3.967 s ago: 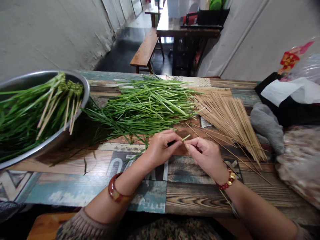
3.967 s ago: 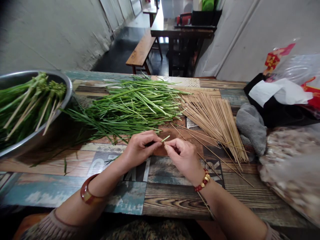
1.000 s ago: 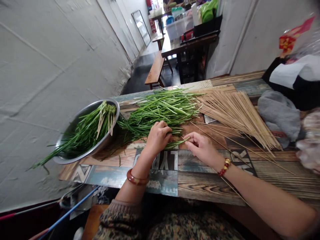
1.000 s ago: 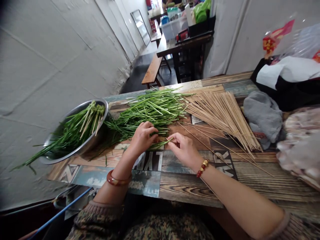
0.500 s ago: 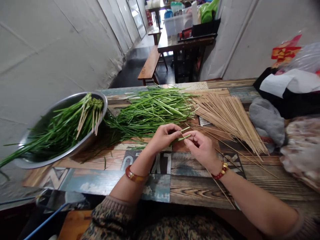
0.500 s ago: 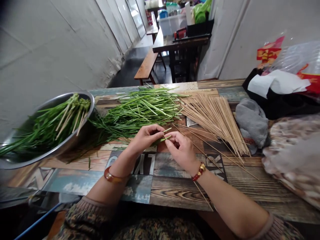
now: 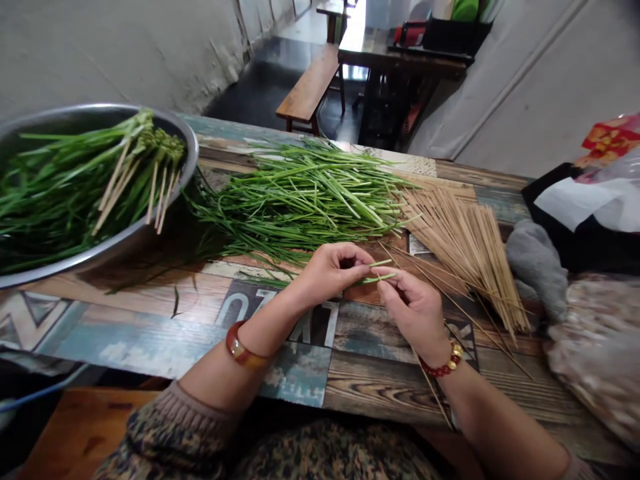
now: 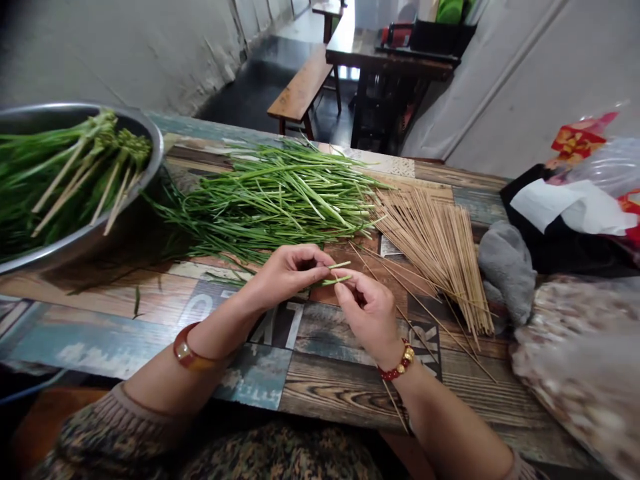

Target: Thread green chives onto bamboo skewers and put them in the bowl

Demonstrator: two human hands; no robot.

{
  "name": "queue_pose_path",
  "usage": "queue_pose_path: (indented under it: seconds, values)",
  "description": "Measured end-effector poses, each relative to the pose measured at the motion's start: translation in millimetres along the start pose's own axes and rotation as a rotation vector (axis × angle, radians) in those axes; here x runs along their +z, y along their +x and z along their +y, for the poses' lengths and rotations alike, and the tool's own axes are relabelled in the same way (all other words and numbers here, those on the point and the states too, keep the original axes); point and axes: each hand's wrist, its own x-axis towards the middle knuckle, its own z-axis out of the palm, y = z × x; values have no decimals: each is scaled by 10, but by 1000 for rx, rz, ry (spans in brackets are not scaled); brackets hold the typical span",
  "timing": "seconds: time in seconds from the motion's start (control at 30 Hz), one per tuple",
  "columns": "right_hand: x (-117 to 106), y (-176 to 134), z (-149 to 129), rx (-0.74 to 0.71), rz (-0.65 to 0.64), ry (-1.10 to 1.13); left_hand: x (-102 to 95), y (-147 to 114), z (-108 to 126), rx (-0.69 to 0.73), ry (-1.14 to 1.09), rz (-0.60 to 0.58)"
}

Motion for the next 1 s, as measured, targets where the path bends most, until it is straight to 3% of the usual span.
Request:
queue_pose_path:
  seconds: [1.0]
  values:
    - [-4, 31, -21, -3, 42, 35, 20, -5, -3, 78, 46, 61]
